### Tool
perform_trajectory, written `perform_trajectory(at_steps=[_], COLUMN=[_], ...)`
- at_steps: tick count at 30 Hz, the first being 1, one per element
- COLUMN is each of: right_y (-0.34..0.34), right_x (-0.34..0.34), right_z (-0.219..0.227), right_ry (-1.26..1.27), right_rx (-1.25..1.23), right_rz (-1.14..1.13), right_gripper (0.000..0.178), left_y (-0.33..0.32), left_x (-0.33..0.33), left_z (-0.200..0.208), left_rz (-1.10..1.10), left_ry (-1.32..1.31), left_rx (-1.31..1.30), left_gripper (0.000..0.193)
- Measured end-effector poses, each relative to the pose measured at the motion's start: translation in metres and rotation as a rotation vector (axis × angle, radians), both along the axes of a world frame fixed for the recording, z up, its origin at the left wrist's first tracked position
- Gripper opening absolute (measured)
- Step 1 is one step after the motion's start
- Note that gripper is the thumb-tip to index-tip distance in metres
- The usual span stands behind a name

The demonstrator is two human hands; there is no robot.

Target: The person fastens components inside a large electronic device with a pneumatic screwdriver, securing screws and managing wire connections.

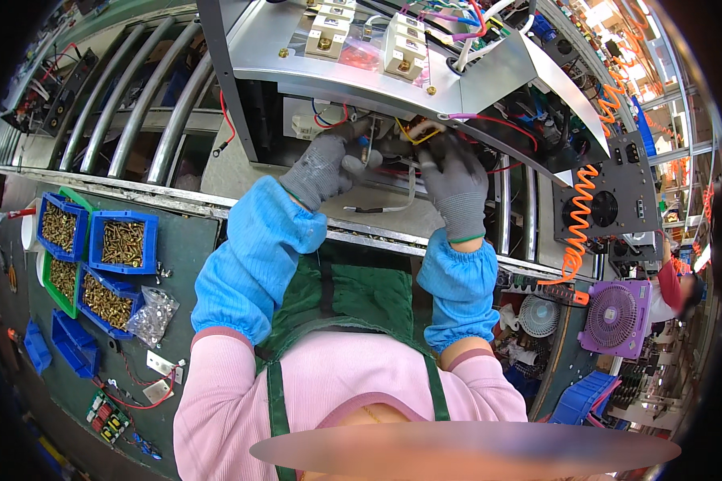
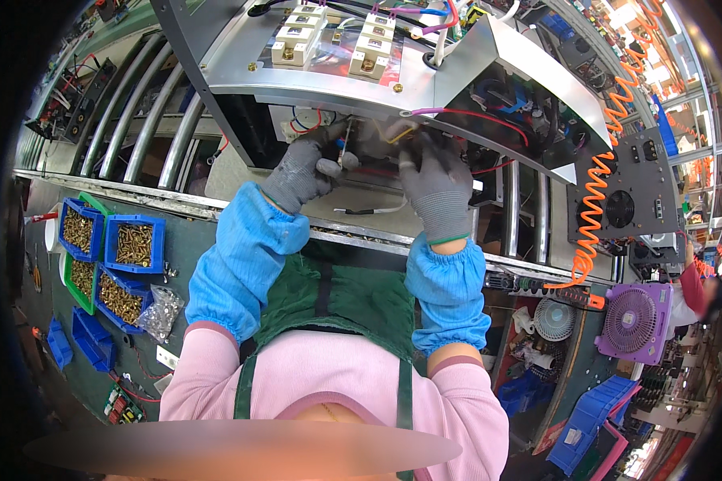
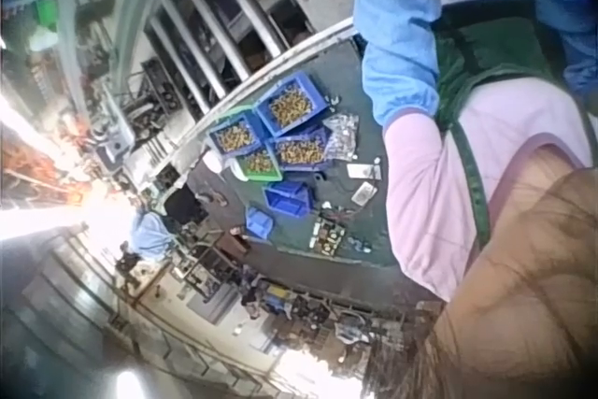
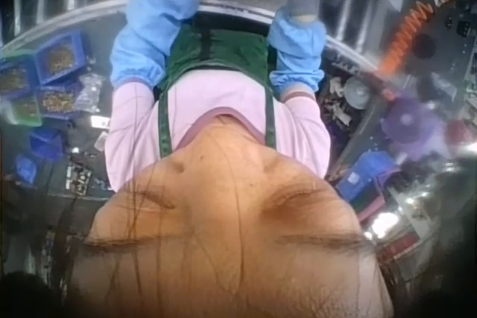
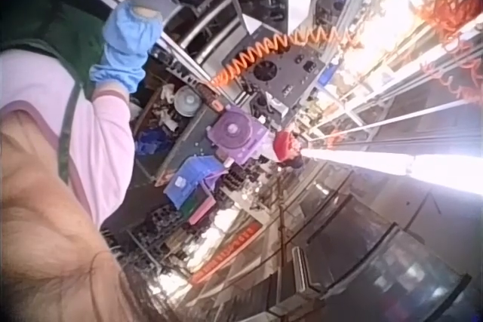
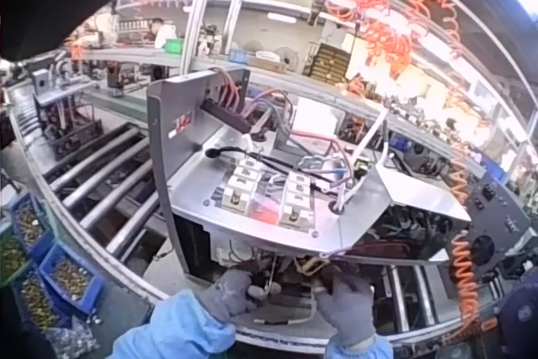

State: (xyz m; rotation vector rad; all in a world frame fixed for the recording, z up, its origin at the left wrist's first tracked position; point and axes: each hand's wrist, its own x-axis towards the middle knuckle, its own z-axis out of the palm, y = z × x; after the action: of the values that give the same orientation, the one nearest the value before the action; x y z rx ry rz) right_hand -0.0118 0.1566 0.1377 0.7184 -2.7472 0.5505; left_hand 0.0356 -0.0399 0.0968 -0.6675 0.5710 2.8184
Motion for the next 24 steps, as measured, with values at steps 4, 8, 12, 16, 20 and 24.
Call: perform_trajectory(at_steps=[4,8,12,16,20,24], right_y=[0.002,-0.007,-0.028,-0.033,-0.03,-0.034], right_x=[-0.01,-0.008,-0.007,-0.015,-0.02,-0.019], right_z=[-0.01,-0.028,-0.037,-0.027,-0.031,-0.028], right_ry=[0.165,0.171,0.151,0.051,0.061,0.035], right_rx=[-0.05,-0.164,0.099,0.304,0.261,0.288], right_rz=[0.245,0.479,0.343,0.263,0.292,0.28], right_gripper=[0.023,0.018,0.019,0.031,0.041,0.042], left_y=[-0.003,0.0,0.004,-0.01,-0.015,0.007], left_x=[0.002,0.008,0.006,0.014,0.018,0.018], left_z=[0.008,0.029,0.021,-0.007,-0.031,-0.034], left_rz=[0.038,-0.02,0.0,-0.057,-0.059,0.107], left_ry=[0.02,-0.005,0.086,0.126,0.258,0.31], left_rx=[0.166,0.021,-0.122,-0.249,-0.468,-0.687], left_gripper=[0.022,0.022,0.025,0.026,0.026,0.029])
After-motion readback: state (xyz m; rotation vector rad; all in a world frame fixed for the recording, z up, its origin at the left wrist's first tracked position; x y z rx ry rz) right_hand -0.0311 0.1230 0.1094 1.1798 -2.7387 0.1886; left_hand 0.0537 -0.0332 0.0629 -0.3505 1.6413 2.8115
